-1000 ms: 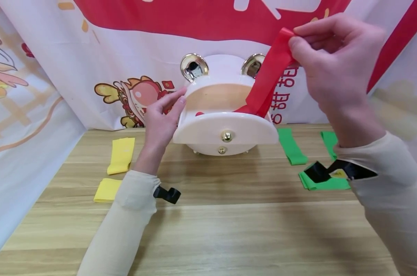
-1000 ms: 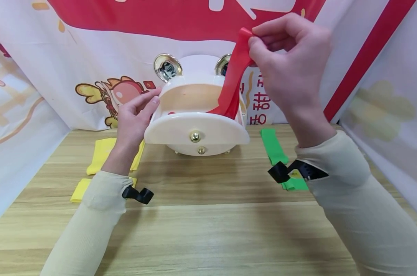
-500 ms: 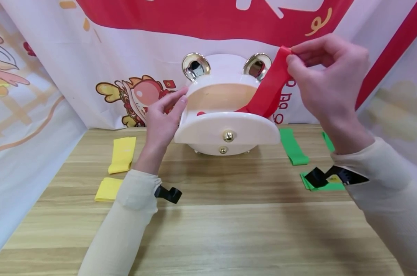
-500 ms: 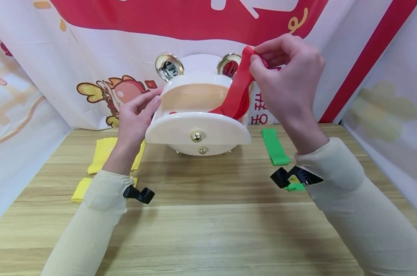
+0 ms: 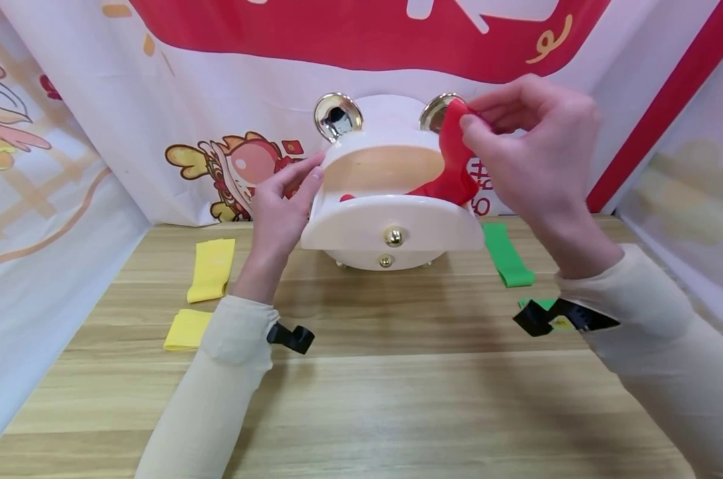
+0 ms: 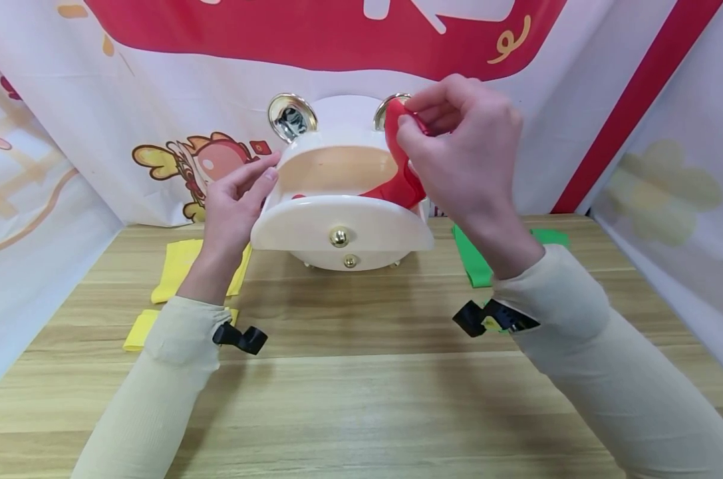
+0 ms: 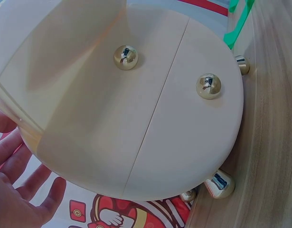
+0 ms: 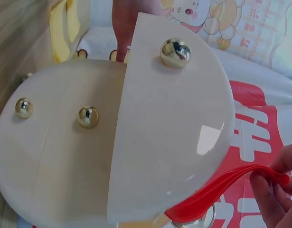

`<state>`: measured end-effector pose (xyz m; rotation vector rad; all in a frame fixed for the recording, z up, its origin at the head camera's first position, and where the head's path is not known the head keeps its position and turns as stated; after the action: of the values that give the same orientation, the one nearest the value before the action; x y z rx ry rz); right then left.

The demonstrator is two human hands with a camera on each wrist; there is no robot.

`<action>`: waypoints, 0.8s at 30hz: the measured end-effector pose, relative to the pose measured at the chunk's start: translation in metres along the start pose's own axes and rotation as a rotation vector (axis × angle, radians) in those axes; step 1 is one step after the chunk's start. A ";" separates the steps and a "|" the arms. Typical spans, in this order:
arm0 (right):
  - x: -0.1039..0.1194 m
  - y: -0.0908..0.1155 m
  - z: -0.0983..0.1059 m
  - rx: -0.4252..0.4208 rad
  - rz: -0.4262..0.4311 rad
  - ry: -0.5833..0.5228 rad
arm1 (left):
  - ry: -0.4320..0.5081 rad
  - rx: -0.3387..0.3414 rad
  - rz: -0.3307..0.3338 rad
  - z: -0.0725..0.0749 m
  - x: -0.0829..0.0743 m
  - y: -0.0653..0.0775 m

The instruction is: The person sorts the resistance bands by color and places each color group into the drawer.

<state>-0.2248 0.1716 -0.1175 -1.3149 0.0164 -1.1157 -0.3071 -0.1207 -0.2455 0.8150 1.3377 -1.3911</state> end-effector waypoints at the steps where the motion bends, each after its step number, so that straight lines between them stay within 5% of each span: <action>1: 0.001 0.000 -0.002 0.010 -0.005 0.004 | 0.000 0.000 0.001 0.000 0.000 0.000; 24: 0.016 0.012 -0.053 0.296 -0.160 0.107 | -0.018 -0.022 -0.012 0.001 0.002 -0.002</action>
<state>-0.2392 0.1199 -0.1352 -1.0047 -0.1715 -1.2709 -0.3090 -0.1223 -0.2463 0.7795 1.3442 -1.3873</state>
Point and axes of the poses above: each hand's wrist, its own y-axis away from the middle knuckle, its own z-axis out of the back of the hand, x = y × z, the point moved 7 cm from there along -y, towards the middle knuckle, and after that the axes turned 1 degree about y, right-handed, at the moved point
